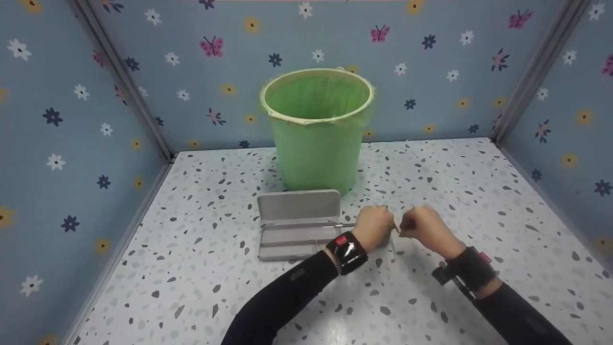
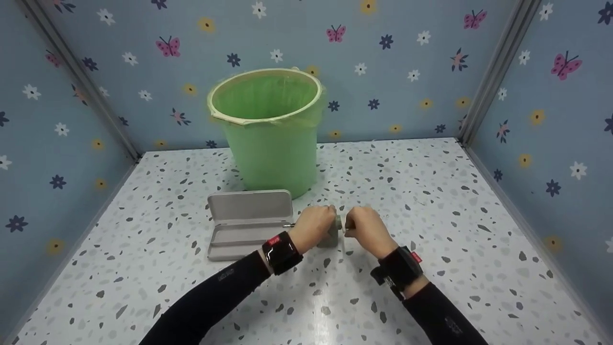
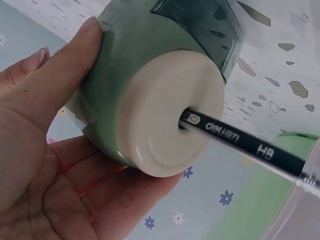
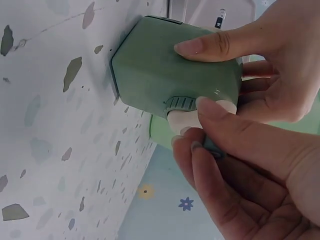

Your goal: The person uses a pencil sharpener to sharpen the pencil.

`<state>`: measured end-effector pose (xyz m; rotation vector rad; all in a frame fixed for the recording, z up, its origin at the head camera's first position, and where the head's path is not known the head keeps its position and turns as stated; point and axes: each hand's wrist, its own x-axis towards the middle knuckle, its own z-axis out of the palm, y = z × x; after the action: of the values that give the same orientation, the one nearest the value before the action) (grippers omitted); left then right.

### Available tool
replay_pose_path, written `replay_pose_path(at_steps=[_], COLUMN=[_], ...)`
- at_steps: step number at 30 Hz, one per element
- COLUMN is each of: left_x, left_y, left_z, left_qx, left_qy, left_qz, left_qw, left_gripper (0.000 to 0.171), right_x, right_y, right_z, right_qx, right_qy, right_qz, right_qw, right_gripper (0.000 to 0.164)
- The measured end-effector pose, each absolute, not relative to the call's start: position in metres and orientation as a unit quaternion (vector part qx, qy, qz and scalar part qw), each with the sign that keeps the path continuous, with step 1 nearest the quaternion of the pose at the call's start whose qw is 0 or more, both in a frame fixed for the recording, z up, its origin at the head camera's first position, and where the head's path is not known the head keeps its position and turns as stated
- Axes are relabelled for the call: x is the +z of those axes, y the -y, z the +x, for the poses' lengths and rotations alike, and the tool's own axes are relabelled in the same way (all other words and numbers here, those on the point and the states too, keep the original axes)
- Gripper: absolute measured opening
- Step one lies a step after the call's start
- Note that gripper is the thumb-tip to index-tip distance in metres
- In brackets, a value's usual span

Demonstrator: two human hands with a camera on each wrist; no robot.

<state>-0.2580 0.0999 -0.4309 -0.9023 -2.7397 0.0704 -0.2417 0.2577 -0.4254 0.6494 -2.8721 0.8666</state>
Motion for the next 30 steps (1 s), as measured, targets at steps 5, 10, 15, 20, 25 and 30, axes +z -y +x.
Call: replay_pose_path(at_steps=[5, 10, 15, 20, 25, 30], left_x=[-0.433, -0.435, -0.434, -0.433, -0.432, -0.433], left_y=[-0.099, -0.101, -0.101, -0.099, -0.097, -0.097], left_z=[-0.257, -0.257, -0.256, -0.257, -0.259, -0.26], left_qx=[0.025, 0.036, 0.049, 0.043, 0.04, 0.038], left_qy=[0.941, 0.939, 0.939, 0.94, 0.937, 0.934], left_qz=[-0.314, -0.315, -0.312, -0.309, -0.318, -0.324], left_qw=[0.125, 0.133, 0.138, 0.137, 0.139, 0.148], left_gripper=[0.022, 0.017, 0.011, 0.012, 0.017, 0.035], right_x=[-0.427, -0.426, -0.419, -0.411, -0.407, -0.41], right_y=[-0.258, -0.258, -0.256, -0.25, -0.244, -0.242], right_z=[-0.241, -0.241, -0.243, -0.247, -0.25, -0.259], right_qx=[0.283, 0.285, 0.281, 0.253, 0.227, 0.221], right_qy=[0.934, 0.932, 0.936, 0.945, 0.953, 0.956], right_qz=[0.215, 0.218, 0.201, 0.195, 0.183, 0.168], right_qw=[0.045, 0.059, 0.06, 0.064, 0.077, 0.098], right_gripper=[0.011, 0.012, 0.011, 0.012, 0.013, 0.012])
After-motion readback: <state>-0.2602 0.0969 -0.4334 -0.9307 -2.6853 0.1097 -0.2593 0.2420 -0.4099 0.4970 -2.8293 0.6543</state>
